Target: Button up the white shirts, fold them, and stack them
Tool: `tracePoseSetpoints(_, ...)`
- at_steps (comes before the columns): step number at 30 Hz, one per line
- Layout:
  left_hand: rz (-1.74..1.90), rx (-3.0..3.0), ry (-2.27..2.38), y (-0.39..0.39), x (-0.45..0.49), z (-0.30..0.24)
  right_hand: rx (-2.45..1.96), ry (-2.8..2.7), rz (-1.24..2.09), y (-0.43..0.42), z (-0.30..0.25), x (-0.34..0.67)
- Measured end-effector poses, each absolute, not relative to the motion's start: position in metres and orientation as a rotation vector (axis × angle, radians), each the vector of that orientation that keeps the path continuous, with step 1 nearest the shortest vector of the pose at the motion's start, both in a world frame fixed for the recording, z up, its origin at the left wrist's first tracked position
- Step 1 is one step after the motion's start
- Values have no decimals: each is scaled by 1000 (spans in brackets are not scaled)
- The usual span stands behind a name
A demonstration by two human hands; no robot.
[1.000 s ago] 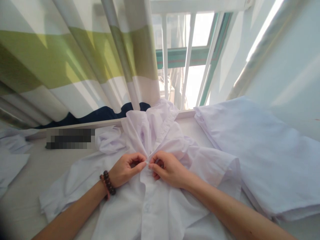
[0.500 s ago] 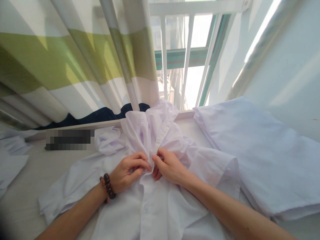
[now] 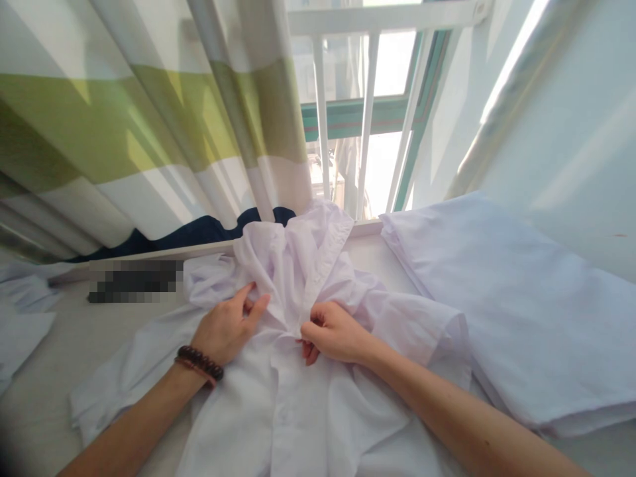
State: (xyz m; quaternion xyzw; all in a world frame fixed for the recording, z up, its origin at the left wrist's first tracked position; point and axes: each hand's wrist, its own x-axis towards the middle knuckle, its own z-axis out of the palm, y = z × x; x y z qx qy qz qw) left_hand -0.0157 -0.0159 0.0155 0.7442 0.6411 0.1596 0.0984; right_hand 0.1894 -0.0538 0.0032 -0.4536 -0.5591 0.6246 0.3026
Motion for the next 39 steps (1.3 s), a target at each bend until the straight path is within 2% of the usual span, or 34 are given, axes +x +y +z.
tracePoseSetpoints(7, 631, 1950, 1682, -11, -22, 9, -1223, -1508, 1594, -57, 3, 184)
tracePoseSetpoints(14, 961, 1115, 1098, -13, -9, 13, -1308, -1057, 1362, -43, 4, 180)
tracePoseSetpoints(18, 1029, 862, 942, -11, -2, 15, -1208, -1203, 1364, -44, -1, 186)
tracePoseSetpoints(24, 969, 870, 1054, -11, 2, 9, -1043, -1742, 1410, -59, 0, 186)
tracePoseSetpoints(29, 1075, 1060, 1007, -14, -1, 3, -1125, -1348, 1527, -57, 0, 181)
tracePoseSetpoints(32, 1082, 1210, 1014, -18, -3, 2, -1232, -1119, 1480, -51, 2, 179)
tracePoseSetpoints(39, 911, 1470, 1051, -25, 2, 8, -1252, -1106, 1409, -48, -3, 181)
